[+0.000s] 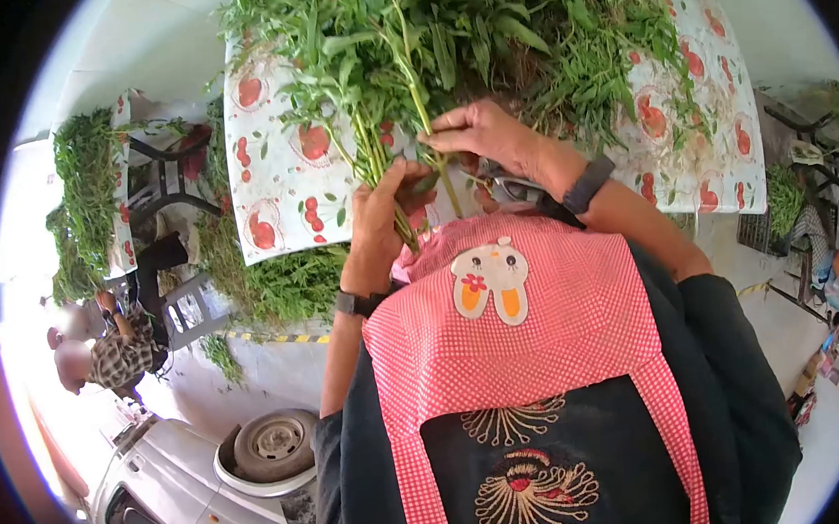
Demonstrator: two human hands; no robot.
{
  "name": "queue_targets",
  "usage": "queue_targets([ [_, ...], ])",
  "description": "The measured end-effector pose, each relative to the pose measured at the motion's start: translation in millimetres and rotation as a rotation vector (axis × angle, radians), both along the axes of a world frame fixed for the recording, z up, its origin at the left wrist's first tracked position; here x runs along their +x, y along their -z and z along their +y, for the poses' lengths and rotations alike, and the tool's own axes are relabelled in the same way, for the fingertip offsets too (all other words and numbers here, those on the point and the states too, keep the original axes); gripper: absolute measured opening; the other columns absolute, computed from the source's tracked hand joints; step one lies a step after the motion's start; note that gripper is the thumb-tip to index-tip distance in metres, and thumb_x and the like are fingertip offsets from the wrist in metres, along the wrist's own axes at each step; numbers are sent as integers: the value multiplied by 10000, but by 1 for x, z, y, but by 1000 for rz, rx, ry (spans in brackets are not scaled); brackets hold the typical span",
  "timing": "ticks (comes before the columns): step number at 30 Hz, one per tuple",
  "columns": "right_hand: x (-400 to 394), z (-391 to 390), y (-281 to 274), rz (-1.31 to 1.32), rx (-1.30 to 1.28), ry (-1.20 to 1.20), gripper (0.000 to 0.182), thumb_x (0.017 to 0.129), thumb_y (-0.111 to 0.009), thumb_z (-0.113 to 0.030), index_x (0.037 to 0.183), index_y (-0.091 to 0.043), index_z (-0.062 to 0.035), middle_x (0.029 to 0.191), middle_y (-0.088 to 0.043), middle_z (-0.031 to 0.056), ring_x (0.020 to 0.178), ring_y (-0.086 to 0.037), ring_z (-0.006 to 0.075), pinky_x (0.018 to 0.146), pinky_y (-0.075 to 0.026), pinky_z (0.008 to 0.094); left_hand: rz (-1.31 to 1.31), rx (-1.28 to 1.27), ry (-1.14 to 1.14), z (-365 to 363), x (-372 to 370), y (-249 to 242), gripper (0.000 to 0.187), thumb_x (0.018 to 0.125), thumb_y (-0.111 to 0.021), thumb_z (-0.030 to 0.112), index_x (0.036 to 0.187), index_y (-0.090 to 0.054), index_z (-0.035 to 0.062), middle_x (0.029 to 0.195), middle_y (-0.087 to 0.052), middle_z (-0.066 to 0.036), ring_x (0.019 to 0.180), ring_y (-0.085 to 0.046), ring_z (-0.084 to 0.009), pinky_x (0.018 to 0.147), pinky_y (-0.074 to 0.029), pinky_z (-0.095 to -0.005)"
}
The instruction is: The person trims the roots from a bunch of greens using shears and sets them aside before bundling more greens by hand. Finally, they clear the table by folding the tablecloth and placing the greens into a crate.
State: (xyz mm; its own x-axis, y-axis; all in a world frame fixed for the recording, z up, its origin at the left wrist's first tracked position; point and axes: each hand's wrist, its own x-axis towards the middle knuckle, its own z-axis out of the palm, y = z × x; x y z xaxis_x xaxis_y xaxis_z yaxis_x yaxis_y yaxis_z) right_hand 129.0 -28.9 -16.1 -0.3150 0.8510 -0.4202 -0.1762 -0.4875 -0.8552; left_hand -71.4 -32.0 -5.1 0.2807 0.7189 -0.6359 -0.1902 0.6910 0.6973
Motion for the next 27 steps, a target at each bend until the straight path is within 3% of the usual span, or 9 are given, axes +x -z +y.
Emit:
queue_targets([
  [4,-15,7,8,-160,129,-25,331,814,-694,-237,1060,-656,-18,731,-622,-12,539,-475,34,454,-377,198,-94,-31,-49,1,4,6,337,897,-571,275,1039,-569,-30,921,-645,-191,802,-660,-257,710,-569,-351],
  [11,-24,8,24,-221,193,-41,297,813,-699,-266,1000,-685,-35,723,-625,-21,504,-453,28,437,-375,200,-136,-83,-92,0,3,10,347,900,-569,291,1024,-559,-33,906,-647,-202,795,-663,-275,716,-574,-359],
  [14,-29,1,18,-254,163,-49,279,830,-680,-266,1001,-687,-46,722,-621,-25,513,-467,25,450,-395,200,-102,-113,-118,-1,-1,8,296,900,-573,228,989,-575,-54,821,-637,-180,723,-655,-246,626,-574,-344],
  [16,-29,-3,20,-273,247,-102,290,846,-660,-278,1020,-679,-47,731,-623,-21,517,-472,19,459,-407,192,32,-108,-6,-2,-13,11,245,903,-565,202,932,-591,-40,767,-636,-132,593,-613,-178,489,-510,-279],
  [17,-26,-5,22,-294,202,-167,300,843,-653,-260,1059,-662,-52,749,-649,3,565,-542,64,515,-452,234,52,-55,-130,-6,-12,12,216,893,-578,192,882,-601,-23,738,-625,-96,505,-546,-124,409,-417,-236],
  [18,-21,-8,31,-295,219,-164,300,843,-653,-260,1059,-662,-52,749,-649,3,565,-542,64,515,-452,234,52,-38,-130,-9,-21,13,216,893,-578,192,882,-601,-23,738,-625,-96,505,-546,-124,409,-417,-236],
  [20,-4,-16,49,-592,713,-76,300,804,-672,-224,1049,-658,-51,750,-663,63,631,-611,170,598,-480,285,141,-37,-141,-13,-41,18,217,877,-608,203,872,-602,-13,714,-616,-78,480,-528,-114,404,-403,-221],
  [22,22,-34,28,-828,566,-153,316,747,-696,-185,1028,-650,-47,808,-641,118,743,-619,283,704,-485,339,207,-7,-159,-23,-54,22,218,867,-623,207,869,-604,-10,713,-616,-78,480,-527,-112,404,-401,-217],
  [27,63,-81,58,-1140,693,-171,457,671,-702,-132,1101,-561,-67,1004,-540,140,984,-522,326,809,-453,392,303,15,-226,-40,-69,29,200,831,-671,189,855,-603,3,708,-614,-78,482,-526,-114,395,-403,-227],
])
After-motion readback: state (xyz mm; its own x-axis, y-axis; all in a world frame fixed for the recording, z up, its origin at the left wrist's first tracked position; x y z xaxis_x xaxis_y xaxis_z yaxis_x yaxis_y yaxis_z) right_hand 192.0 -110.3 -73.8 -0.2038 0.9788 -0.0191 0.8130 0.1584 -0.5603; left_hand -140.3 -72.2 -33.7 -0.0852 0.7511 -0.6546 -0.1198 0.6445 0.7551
